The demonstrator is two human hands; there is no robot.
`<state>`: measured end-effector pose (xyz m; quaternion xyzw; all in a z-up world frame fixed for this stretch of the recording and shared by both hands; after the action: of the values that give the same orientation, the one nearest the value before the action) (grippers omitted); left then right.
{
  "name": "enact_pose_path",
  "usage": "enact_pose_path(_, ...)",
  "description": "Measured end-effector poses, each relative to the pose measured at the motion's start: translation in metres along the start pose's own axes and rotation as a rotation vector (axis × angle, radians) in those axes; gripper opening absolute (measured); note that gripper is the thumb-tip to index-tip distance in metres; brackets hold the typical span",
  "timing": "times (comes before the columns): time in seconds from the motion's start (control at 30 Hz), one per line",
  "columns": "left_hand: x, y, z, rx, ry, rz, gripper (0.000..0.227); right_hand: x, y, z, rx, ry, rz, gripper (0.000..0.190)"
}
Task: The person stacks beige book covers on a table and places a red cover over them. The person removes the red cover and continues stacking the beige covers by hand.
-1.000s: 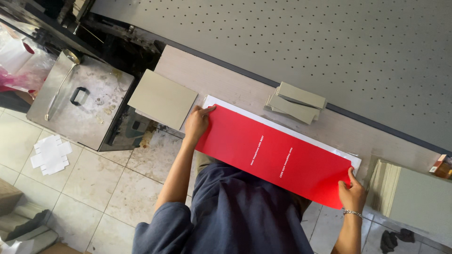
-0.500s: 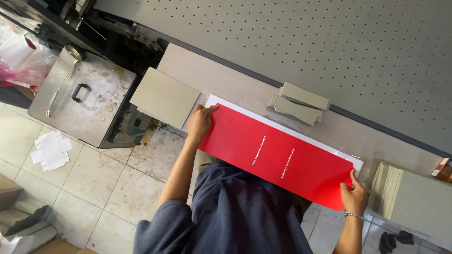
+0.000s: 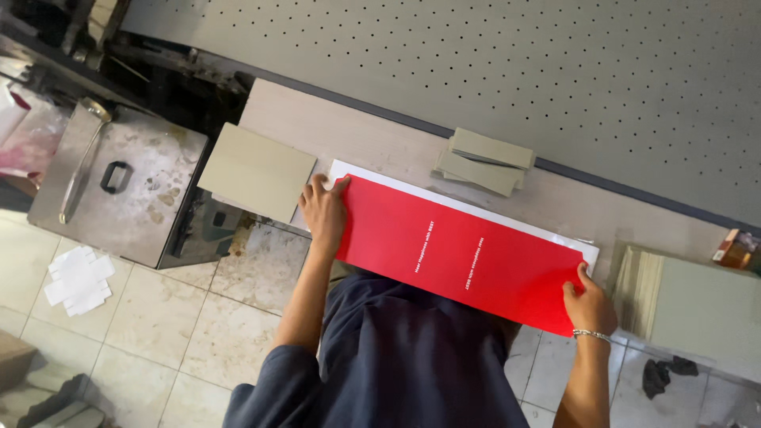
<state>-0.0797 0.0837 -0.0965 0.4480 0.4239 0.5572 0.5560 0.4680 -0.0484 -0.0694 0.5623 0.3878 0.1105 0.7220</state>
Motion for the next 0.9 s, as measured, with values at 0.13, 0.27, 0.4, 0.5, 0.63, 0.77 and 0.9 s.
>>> enact_pose_path(0.13, -0.017, -0.034, 0.103, 0.176, -0.202, 0.303, 0.050, -0.007, -0.003, -0.002, -0.052, -0.010, 0.180, 0.062)
enact_pose_path(0.27, -0.071, -0.043, 0.240, -0.399, -0.722, 0.100, 0.060, -0.008, -0.017, -0.005, -0.041, 0.014, 0.300, 0.072)
enact_pose_path(0.4, -0.050, -0.044, 0.166, -0.190, -0.751, 0.236, 0.070, -0.003, -0.029, -0.005, 0.042, 0.003, 0.292, 0.073)
enact_pose_path(0.5, -0.024, -0.009, 0.087, -0.097, -0.583, 0.315, 0.058, 0.006, -0.045, 0.001, 0.074, 0.034, 0.363, 0.072)
enact_pose_path(0.63, -0.010, 0.003, 0.052, 0.005, -0.302, 0.154, 0.071, -0.013, -0.033, -0.035, 0.191, 0.055, 0.483, 0.078)
enact_pose_path(0.77, -0.009, -0.002, 0.051, -0.003, -0.297, 0.120, 0.073, -0.154, 0.015, -0.201, 0.556, 0.476, 0.534, 0.060)
enact_pose_path(0.9, -0.011, -0.001, 0.053, 0.007, -0.289, 0.113, 0.074, -0.169, -0.070, -0.266, 0.241, 1.085, 0.244, 0.077)
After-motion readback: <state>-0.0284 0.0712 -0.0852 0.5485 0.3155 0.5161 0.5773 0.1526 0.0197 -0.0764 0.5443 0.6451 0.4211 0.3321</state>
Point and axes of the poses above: each hand's wrist, its own x-axis towards the middle knuckle, its own y-axis out of the back of the hand, z = x × y, the point moved 3 cm from there along x, towards the middle knuckle, and after that the axes turned 12 degrees about -y, right-handed, at the moved point
